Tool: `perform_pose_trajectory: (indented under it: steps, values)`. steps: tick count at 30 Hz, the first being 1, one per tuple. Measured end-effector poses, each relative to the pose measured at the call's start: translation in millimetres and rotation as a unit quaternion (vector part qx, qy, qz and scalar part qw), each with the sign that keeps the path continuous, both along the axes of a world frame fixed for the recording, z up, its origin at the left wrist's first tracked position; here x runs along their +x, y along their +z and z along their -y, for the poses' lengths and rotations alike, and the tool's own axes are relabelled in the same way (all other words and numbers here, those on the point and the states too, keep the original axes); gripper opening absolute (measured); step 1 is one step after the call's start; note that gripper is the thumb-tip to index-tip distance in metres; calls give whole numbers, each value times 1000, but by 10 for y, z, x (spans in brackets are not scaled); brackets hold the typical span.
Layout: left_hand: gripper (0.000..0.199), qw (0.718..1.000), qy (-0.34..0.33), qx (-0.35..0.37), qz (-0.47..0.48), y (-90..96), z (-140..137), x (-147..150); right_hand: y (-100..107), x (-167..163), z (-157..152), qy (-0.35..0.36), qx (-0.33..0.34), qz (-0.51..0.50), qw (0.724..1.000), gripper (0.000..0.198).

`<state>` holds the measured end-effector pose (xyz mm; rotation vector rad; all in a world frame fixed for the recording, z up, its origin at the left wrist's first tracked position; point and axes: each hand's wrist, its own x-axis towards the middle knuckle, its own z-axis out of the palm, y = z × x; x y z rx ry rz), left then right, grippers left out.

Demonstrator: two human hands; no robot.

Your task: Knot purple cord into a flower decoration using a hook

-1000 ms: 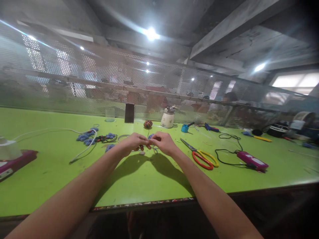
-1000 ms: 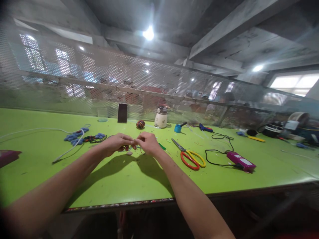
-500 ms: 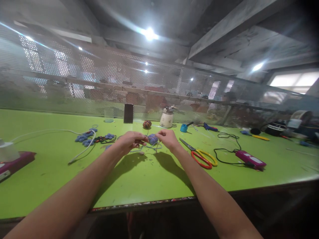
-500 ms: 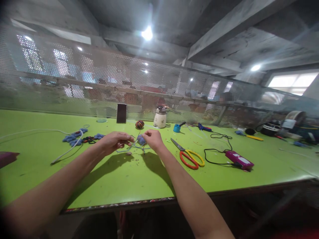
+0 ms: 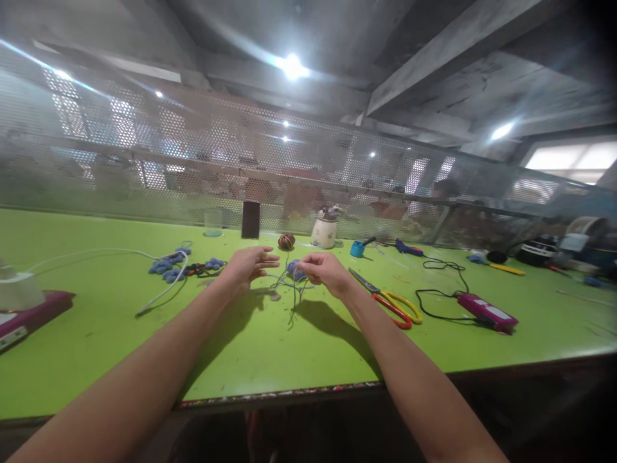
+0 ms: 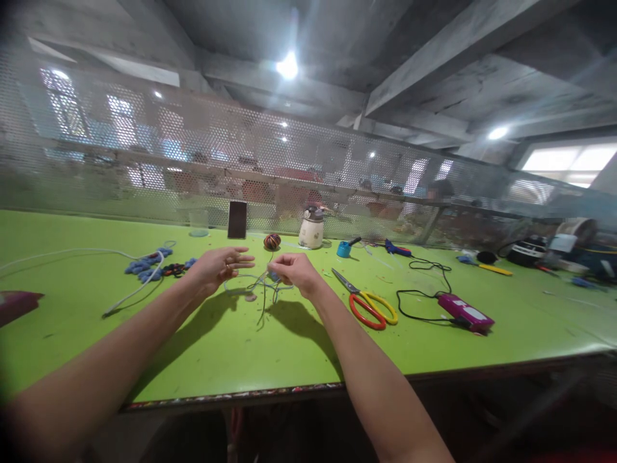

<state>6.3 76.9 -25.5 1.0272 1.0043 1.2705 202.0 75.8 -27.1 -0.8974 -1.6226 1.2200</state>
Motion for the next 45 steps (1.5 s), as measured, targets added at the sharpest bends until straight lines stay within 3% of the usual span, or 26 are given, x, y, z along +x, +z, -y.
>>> perform_pose_trajectory:
  steps: [5, 13, 23, 29, 33, 45]
  values:
    - [28, 995, -84, -47, 14, 11, 31, 35, -25, -21, -27, -21, -2, -15, 1000, 33]
    - [22, 985, -156, -74, 4, -14, 83, 106, -59, -25, -52, -29, 10, -42, 999, 30]
    - [24, 992, -100, -72, 28, -56, 18, 86, -21, -60, 17, -27, 23, -43, 998, 30]
    - [24, 978, -178, -101, 31, -48, 78, 131, -16, -70, 22, -36, 36, -30, 998, 30]
    - [36, 965, -233, -122, 8, -58, 81, 128, -34, -54, -28, -53, 46, -35, 997, 30]
    - [41, 960, -241, -138, -16, 7, 158, 174, -22, -48, -29, -78, 67, -23, 994, 29]
